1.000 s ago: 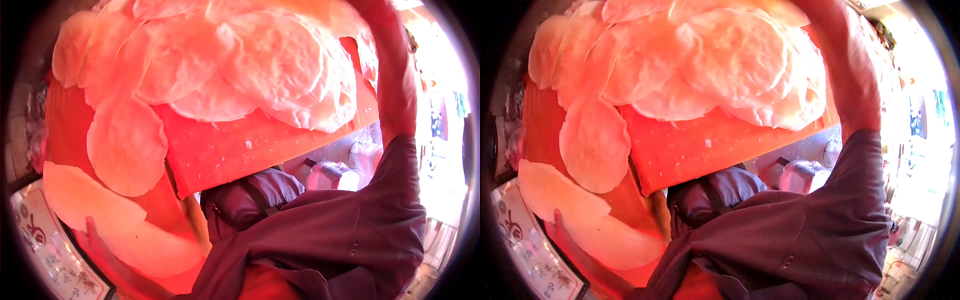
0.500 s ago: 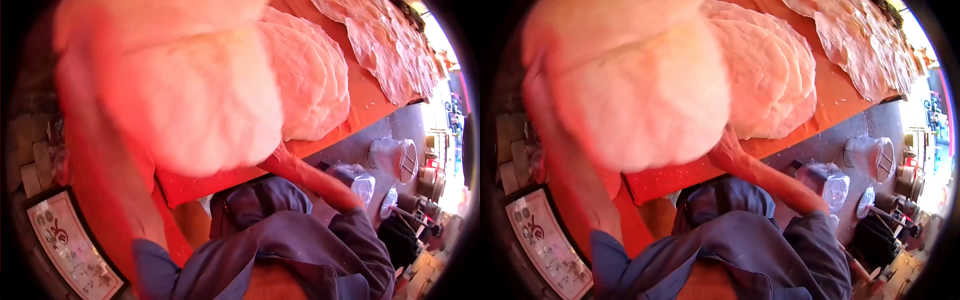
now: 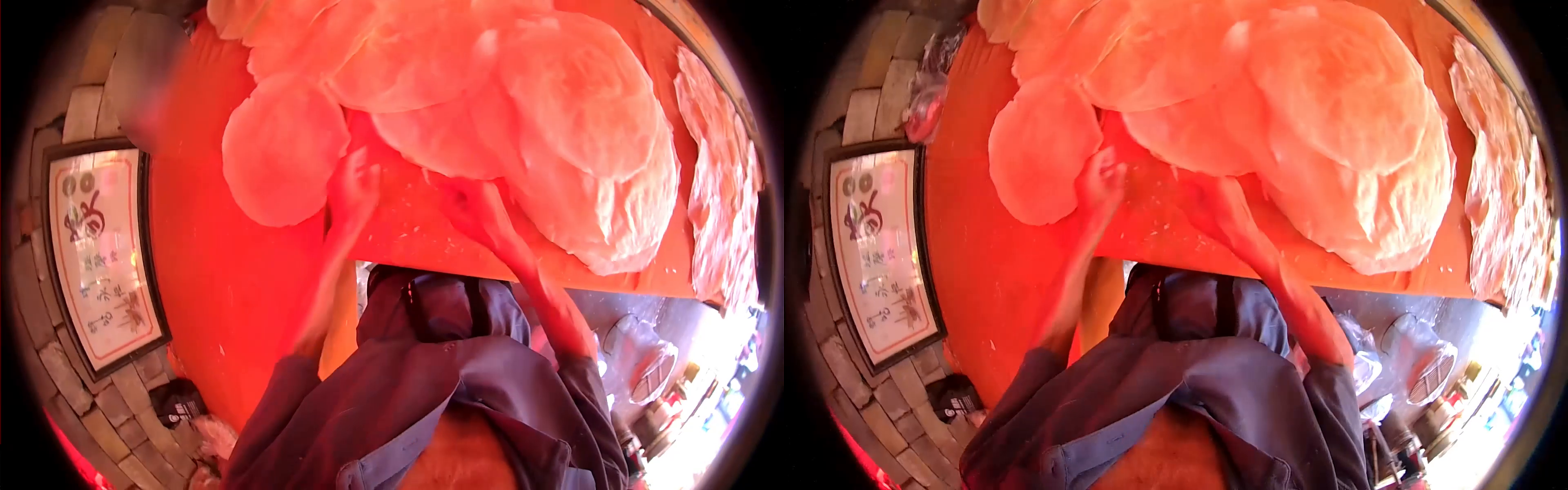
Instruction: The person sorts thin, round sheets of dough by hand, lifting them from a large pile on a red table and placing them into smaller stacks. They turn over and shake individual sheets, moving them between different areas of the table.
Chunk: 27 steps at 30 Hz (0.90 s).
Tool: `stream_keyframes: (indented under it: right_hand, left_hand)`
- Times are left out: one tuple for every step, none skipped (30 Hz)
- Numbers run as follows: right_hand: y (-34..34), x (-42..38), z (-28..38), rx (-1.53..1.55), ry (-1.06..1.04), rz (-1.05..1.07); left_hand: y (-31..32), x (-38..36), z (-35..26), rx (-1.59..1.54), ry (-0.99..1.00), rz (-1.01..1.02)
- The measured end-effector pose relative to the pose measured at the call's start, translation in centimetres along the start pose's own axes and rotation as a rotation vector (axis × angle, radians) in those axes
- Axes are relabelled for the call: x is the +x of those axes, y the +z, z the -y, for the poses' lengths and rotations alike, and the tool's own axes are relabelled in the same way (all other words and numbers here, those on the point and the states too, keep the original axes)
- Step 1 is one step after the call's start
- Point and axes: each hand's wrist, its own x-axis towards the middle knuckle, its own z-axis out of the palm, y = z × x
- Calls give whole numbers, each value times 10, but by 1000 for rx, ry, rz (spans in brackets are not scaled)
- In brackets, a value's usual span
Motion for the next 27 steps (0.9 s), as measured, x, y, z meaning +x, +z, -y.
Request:
stream_keyframes:
  right_hand:
    - [22, 22, 3, 56, 22, -4]
    - [44, 44, 9, 105, 34, -1]
    - [67, 60, 16, 134, 47, 13]
    - [89, 77, 23, 158, 51, 21]
    - [110, 95, 29, 176, 48, 20]
    - [128, 109, 35, 181, 38, 20]
    - [146, 123, 38, 179, 28, 15]
    - [160, 134, 41, 179, 19, 13]
    - [173, 142, 43, 172, 8, 13]
    - [186, 149, 43, 169, -8, 14]
    - [195, 156, 47, 160, -24, 10]
    - [201, 161, 49, 154, -46, 4]
    - [205, 168, 50, 149, -75, -8]
    - [204, 176, 57, 145, -108, -19]
    - [201, 185, 67, 143, -150, -29]
    - [195, 195, 76, 145, -198, -42]
    - [188, 208, 87, 148, -241, -55]
    - [179, 221, 95, 159, -278, -70]
    - [170, 234, 99, 174, -268, -83]
    - [163, 251, 94, 198, -159, -81]
    - [154, 268, 87, 219, -47, -78]
    - [145, 286, 79, 240, 67, -74]
    - [137, 305, 69, 260, 181, -70]
    - [142, 318, 40, 227, 212, -98]
    - [154, 332, -8, 148, 192, -153]
    - [174, 341, -67, 30, 161, -214]
    - [190, 350, -115, -96, 131, -269]
  left_hand:
    - [-26, -5, 17, 126, 8, -55]
    - [-51, -12, 32, 244, 8, -93]
    - [-71, -21, 46, 337, 3, -99]
    - [-86, -27, 57, 395, -1, -86]
    - [-99, -30, 66, 435, 0, -73]
    - [-109, -32, 75, 458, 2, -55]
    - [-116, -33, 81, 460, 6, -41]
    - [-121, -34, 86, 455, 9, -29]
    - [-126, -35, 90, 445, 10, -18]
    - [-130, -35, 94, 432, 8, -15]
    - [-134, -34, 98, 415, 7, -16]
    - [-137, -32, 100, 393, 6, -16]
    - [-137, -28, 101, 351, -11, -31]
    - [-142, -25, 100, 334, -19, -39]
    - [-142, -17, 97, 288, -43, -61]
    - [-146, -10, 92, 242, -72, -83]
    - [-148, -1, 88, 193, -105, -111]
    - [-151, 11, 84, 142, -135, -136]
    - [-155, 24, 80, 96, -160, -161]
    - [-156, 38, 77, 55, -181, -181]
    - [-158, 53, 74, 16, -200, -201]
    - [-159, 68, 73, -14, -213, -214]
    - [-159, 83, 70, -42, -219, -221]
    - [-160, 99, 68, -66, -227, -225]
    - [-161, 114, 65, -85, -225, -217]
    - [-162, 130, 65, -98, -216, -219]
    - [-162, 147, 69, -105, -205, -227]
